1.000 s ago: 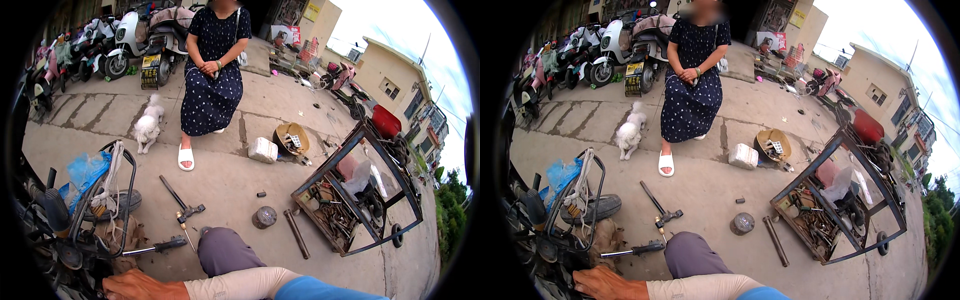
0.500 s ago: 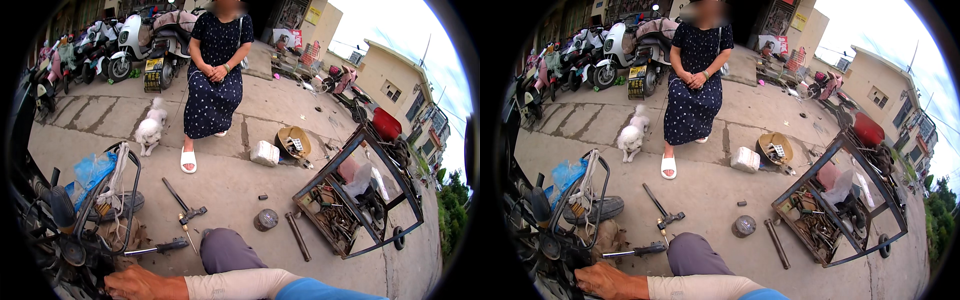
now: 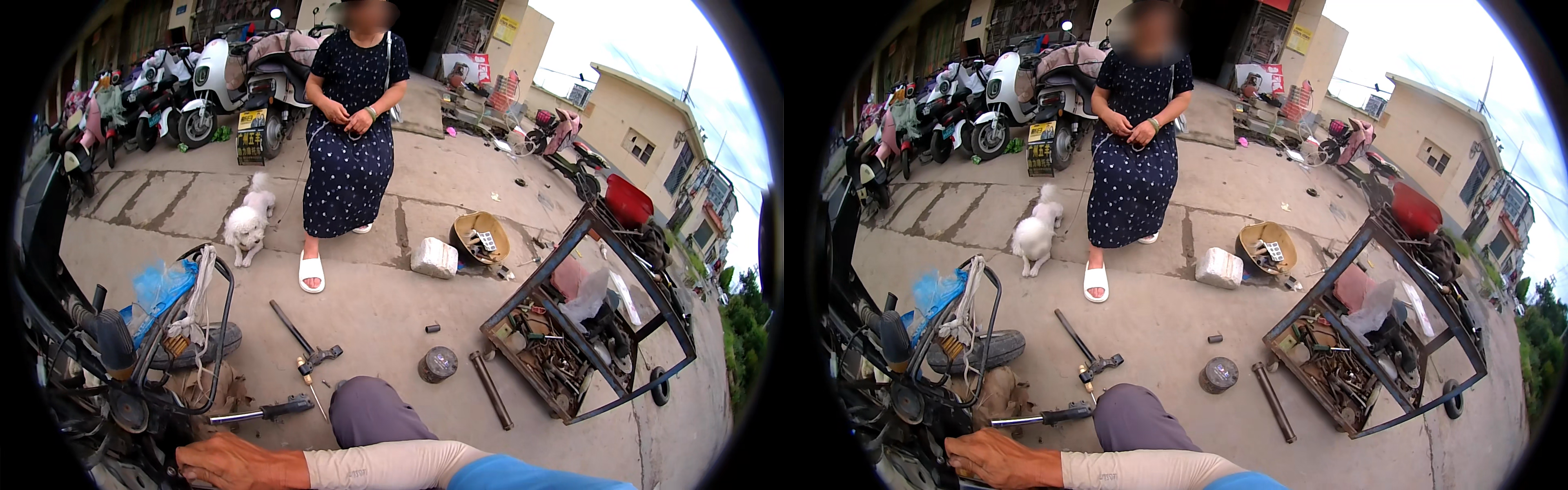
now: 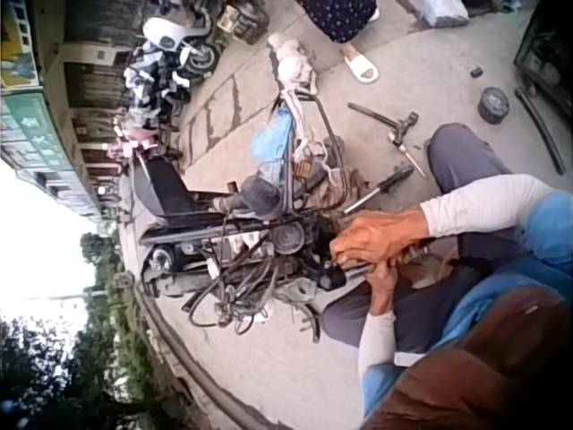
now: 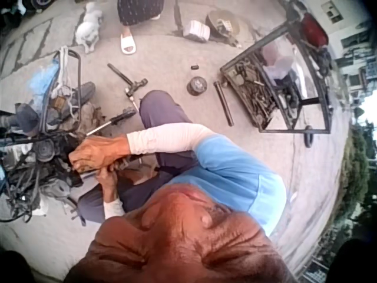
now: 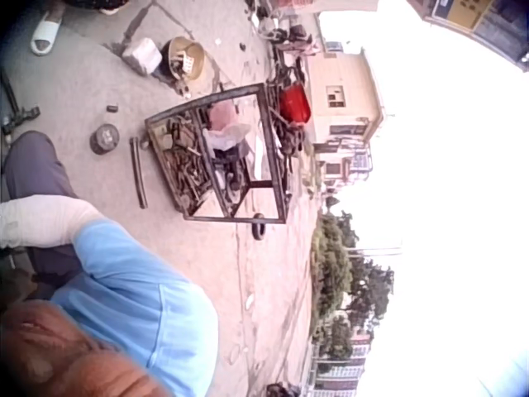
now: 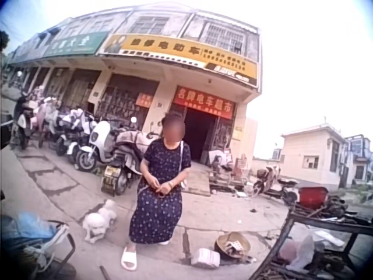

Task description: The person unscrews and removes bolts from the front fork of a scooter using a tool, then pulls the fork away from the scooter frame.

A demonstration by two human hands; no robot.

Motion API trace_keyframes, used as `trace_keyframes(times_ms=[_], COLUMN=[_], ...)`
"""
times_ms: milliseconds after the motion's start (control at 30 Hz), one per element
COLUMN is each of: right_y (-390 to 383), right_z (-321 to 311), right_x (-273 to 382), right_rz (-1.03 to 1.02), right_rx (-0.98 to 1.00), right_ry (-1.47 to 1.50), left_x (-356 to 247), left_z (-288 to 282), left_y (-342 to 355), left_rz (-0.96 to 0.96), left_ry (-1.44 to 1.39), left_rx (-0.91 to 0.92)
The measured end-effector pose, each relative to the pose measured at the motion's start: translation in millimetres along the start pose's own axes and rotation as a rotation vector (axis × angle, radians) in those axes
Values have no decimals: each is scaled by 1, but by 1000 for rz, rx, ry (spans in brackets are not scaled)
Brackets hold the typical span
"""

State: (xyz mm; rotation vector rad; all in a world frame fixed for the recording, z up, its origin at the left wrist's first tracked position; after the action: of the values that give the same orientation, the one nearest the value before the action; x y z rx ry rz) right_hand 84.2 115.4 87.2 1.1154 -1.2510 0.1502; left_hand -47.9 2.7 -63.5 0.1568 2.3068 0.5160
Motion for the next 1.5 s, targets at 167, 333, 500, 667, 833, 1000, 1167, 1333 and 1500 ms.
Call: trace_keyframes(times_ms=[167,333,500,667,833,1000,1167,1333,1500], right_y=[-2,1,-4,-3,-5,-6,-8,-5,-6], right_z=[-4,4,5,7,11,14,16,16,11], right_x=[11,4,10,7,3,-4,-14,-15,-9], right_rz=[19,-113,-45,-5,-21,11,45,109,120], right_rx=[-41,-107,-152,-120,-169,-152,-111,-72,-73], right_ry=[3,-11,-112,-150,-116,-68,-19,-18,-16], left_x=[-17,7,-7,-3,-16,-18,-1,5,18], left_z=[0,8,-6,-13,-15,-17,-9,-3,0], left_y=[8,-15,-7,-2,3,7,-5,-9,-11], left_rz=[153,-633,-120,-47,61,98,-59,-159,-254], left_ry=[176,-752,-77,-87,6,48,-76,-150,-174], left_rx=[19,80,82,54,42,14,41,51,187])
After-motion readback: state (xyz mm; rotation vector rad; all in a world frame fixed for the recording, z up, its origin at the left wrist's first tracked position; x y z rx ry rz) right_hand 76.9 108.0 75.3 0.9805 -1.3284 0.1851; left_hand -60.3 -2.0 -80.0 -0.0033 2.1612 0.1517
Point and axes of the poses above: each hand's wrist, its own y-axis towards the middle knuckle, its own z-axis out of the palm, x = y × z, the point moved 2 cm from there along y, towards the middle knuckle, and after that the axes turned 11 degrees about y, right-handed, at the moved point
